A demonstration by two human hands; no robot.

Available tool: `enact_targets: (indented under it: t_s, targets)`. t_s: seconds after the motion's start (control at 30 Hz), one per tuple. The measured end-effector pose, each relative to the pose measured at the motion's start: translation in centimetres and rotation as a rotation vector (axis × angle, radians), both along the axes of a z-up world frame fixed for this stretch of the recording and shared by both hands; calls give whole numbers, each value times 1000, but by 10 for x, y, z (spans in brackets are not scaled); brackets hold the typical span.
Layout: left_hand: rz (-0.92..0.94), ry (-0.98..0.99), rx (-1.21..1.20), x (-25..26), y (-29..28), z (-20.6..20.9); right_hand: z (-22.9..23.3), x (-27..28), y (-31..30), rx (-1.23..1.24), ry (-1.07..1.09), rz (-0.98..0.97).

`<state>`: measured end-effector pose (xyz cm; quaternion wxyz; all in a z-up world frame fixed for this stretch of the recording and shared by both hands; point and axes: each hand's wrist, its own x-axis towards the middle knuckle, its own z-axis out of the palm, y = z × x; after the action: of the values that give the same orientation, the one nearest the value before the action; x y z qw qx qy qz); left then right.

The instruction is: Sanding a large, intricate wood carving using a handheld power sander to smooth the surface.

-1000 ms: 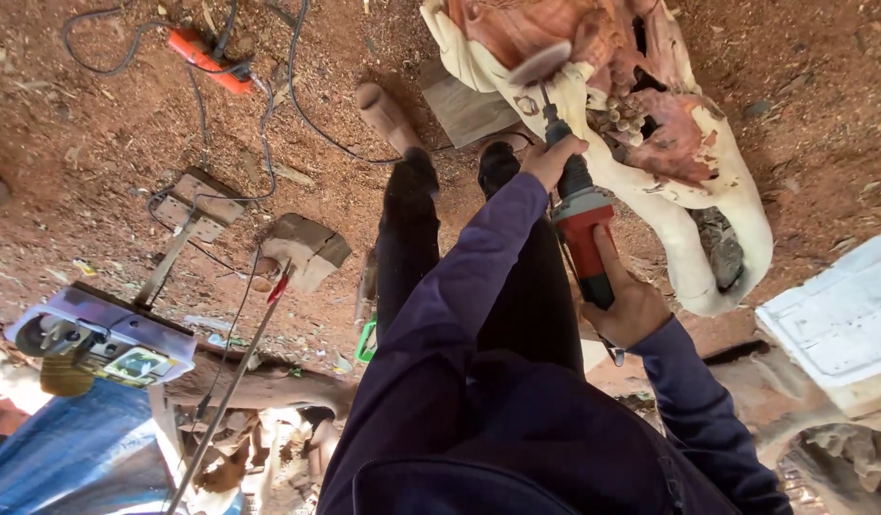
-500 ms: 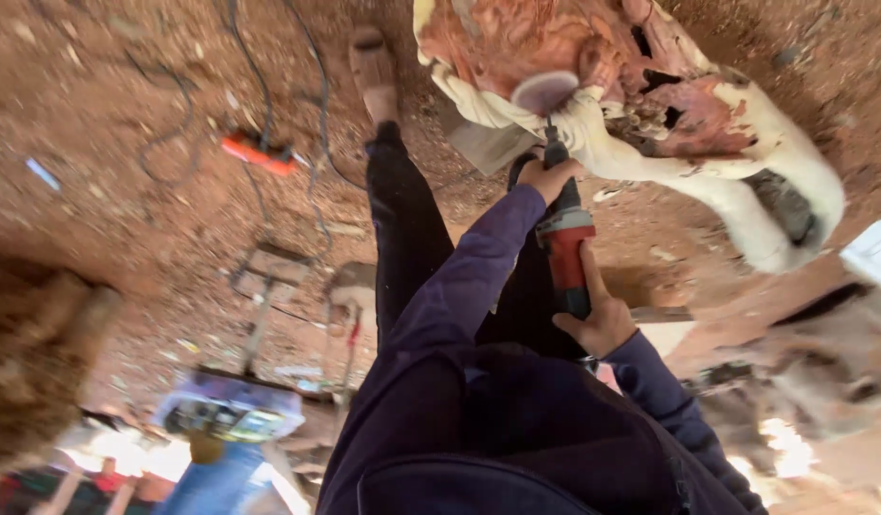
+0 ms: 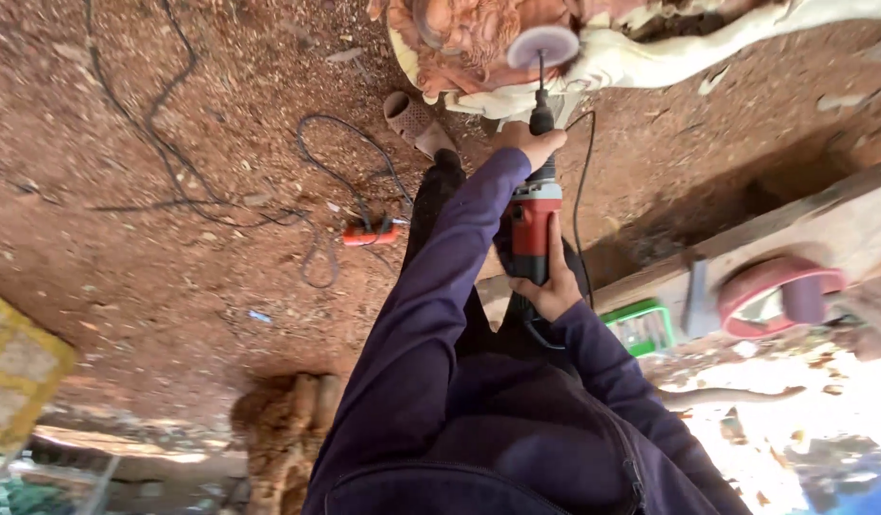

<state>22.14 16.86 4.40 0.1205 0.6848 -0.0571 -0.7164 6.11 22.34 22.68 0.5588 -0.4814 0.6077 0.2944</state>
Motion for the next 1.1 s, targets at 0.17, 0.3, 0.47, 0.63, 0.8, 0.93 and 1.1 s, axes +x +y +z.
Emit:
enact_targets:
  t_s: [0.17,0.3,0.47,0.63,0.8,0.93,1.1]
  targets:
    - [-15,-57,-12,-5,17,-14,-5,-1,15,-31,-21,-49]
    - [41,-82,-41,-1,23,23,-17,-37,43,-32,-2,13]
    - [126,-126,53,-10,23,14,-20,-47,26,-110,-177,172]
    - [112,-138,57,-11,26,22,-5,-46,24,-75,-224,104]
    - [70,-149,15,-20,14,24,-13,-52,22,-97,-263,64]
    - [68,-141,-12,-26,-5,26,-17,-59,10,-188,-248,77]
    - [183,-64,-126,-19,-26,36,-26,-70,-10,-308,-250,249]
